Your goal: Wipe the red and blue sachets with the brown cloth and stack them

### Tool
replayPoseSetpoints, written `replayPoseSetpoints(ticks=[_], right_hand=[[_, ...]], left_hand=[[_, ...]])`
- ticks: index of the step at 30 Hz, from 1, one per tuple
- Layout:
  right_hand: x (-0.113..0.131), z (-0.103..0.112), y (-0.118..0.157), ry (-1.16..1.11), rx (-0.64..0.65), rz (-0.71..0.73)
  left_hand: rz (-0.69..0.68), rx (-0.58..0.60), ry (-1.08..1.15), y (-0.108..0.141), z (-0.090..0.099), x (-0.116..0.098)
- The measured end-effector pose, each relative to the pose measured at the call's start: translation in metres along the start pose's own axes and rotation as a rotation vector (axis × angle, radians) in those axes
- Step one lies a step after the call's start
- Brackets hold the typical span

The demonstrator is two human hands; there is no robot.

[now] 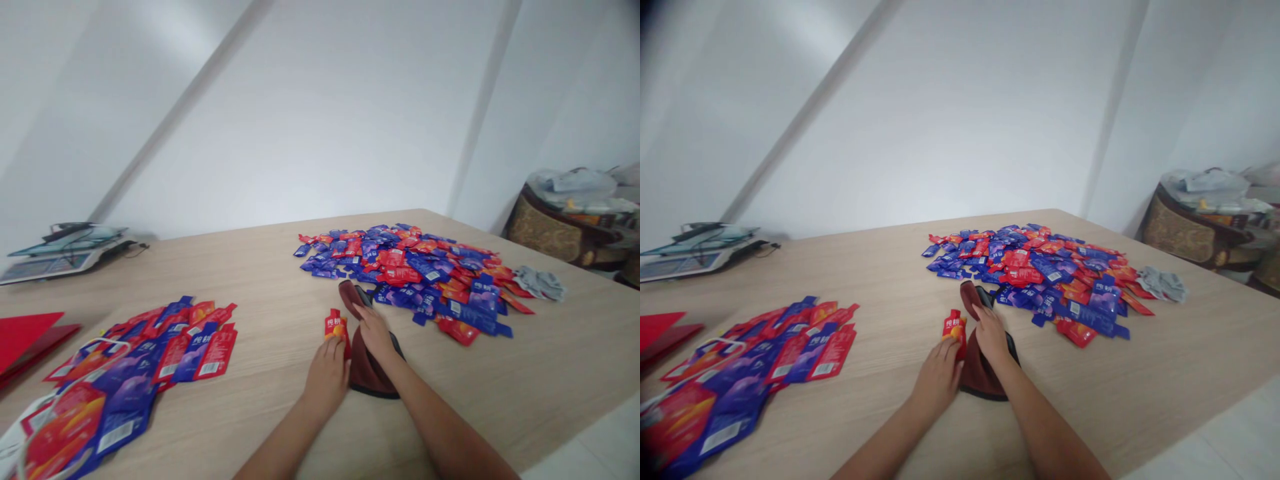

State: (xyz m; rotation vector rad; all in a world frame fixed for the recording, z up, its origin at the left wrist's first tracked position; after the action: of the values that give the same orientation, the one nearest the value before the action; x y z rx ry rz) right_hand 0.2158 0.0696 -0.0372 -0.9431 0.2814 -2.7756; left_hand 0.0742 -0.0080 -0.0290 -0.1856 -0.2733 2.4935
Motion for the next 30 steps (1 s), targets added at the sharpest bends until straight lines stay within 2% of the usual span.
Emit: replayPoseSetpoints(ticks=[3, 6, 10, 14, 18, 22, 30], right_hand=[[-0.010, 0.003, 0.001, -0.121, -0.082, -0.021], [-0.014, 0.004, 0.002, -0.170, -0.092, -0.019], [-0.013, 0.005, 0.002, -0.171, -0.089, -0.014], [-0.012, 0.004, 0.002, -0.163, -0.065, -0.039], [-0.011, 0.004, 0.002, -0.156, -0.045, -0.046], [-0.011, 0.005, 0.003, -0.162, -0.046, -0.042], [-0.007, 0.007, 0.006, -0.163, -0.028, -0.062]], left_hand=[[-0.021, 0.005, -0.069, -0.013, -0.003, 0.001], [0.021, 0.002, -0.164, -0.017, -0.010, 0.020], [0.202, -0.006, -0.299, 0.004, -0.005, 0.078], [0.385, -0.019, -0.406, 0.044, 0.014, 0.147], [0.524, -0.020, -0.431, 0.080, 0.030, 0.202], [0.615, -0.028, -0.449, 0.106, 0.040, 0.245], [0.635, 0.011, -0.482, 0.146, 0.050, 0.312]])
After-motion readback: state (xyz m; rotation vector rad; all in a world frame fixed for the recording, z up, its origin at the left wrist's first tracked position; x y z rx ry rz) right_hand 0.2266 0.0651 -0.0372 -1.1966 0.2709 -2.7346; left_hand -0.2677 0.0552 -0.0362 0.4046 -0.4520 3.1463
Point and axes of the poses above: each hand's wrist, its own y-axis away from the middle knuckle, its own z-axis out of the back of the hand, x = y × z, the point moved 6 cm from there along -y, towards the middle knuckle, and after that the axes turned 11 degrees about x, right-handed, at the moved point
